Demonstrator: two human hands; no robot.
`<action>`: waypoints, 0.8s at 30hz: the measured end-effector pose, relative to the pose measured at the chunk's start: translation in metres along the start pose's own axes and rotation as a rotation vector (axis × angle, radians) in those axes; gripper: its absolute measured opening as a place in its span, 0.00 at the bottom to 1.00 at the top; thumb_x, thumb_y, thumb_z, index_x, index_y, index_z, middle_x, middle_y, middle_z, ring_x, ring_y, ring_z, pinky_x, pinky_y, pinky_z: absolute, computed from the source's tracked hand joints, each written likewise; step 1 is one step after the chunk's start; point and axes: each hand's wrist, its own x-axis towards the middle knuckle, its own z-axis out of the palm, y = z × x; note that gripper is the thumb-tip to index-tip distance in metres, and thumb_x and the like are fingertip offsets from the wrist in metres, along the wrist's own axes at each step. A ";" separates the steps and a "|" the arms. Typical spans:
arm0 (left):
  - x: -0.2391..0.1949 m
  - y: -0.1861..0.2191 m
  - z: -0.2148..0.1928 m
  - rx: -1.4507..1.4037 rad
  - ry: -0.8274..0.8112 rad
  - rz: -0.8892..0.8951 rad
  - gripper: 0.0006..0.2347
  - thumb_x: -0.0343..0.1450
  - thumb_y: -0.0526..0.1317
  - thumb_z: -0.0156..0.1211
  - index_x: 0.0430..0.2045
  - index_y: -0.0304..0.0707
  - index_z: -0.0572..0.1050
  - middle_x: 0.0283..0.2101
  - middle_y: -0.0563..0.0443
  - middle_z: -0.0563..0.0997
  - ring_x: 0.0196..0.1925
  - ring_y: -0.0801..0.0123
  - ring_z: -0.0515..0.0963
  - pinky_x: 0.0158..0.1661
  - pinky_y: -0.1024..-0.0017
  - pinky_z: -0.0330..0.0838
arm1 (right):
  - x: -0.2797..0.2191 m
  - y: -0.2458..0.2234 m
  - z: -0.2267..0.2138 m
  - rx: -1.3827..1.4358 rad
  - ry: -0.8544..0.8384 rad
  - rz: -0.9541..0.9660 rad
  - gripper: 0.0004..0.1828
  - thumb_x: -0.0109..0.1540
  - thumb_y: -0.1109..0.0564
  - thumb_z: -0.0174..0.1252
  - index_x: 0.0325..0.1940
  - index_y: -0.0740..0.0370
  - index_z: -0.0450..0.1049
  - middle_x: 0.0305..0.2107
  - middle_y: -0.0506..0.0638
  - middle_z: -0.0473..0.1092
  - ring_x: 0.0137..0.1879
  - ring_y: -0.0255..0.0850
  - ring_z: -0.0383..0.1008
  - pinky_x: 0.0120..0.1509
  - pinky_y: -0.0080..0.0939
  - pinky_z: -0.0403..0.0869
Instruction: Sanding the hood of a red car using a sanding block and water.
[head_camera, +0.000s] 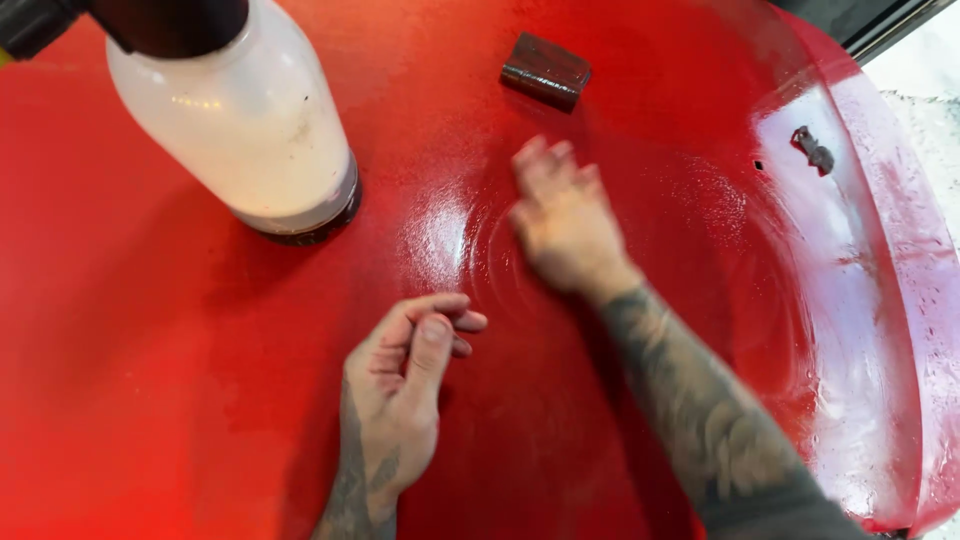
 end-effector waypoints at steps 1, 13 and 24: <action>0.000 0.002 0.002 -0.001 -0.005 0.003 0.13 0.78 0.39 0.49 0.47 0.26 0.77 0.41 0.48 0.85 0.40 0.75 0.79 0.46 0.77 0.75 | -0.013 0.003 0.001 -0.003 0.004 0.002 0.36 0.70 0.45 0.45 0.80 0.59 0.49 0.78 0.54 0.45 0.82 0.57 0.42 0.81 0.65 0.44; 0.010 -0.003 -0.003 0.020 -0.033 0.007 0.13 0.78 0.39 0.49 0.47 0.26 0.77 0.41 0.48 0.86 0.42 0.75 0.81 0.46 0.76 0.75 | -0.013 -0.004 -0.006 -0.003 -0.076 -0.121 0.38 0.67 0.42 0.45 0.80 0.56 0.50 0.77 0.53 0.45 0.81 0.54 0.40 0.80 0.62 0.40; 0.009 0.000 -0.008 -0.058 0.000 0.034 0.14 0.80 0.39 0.48 0.47 0.25 0.78 0.41 0.47 0.85 0.43 0.75 0.80 0.47 0.76 0.76 | 0.009 -0.010 -0.003 0.007 -0.058 -0.052 0.35 0.70 0.43 0.43 0.79 0.58 0.50 0.77 0.54 0.47 0.81 0.54 0.41 0.79 0.63 0.41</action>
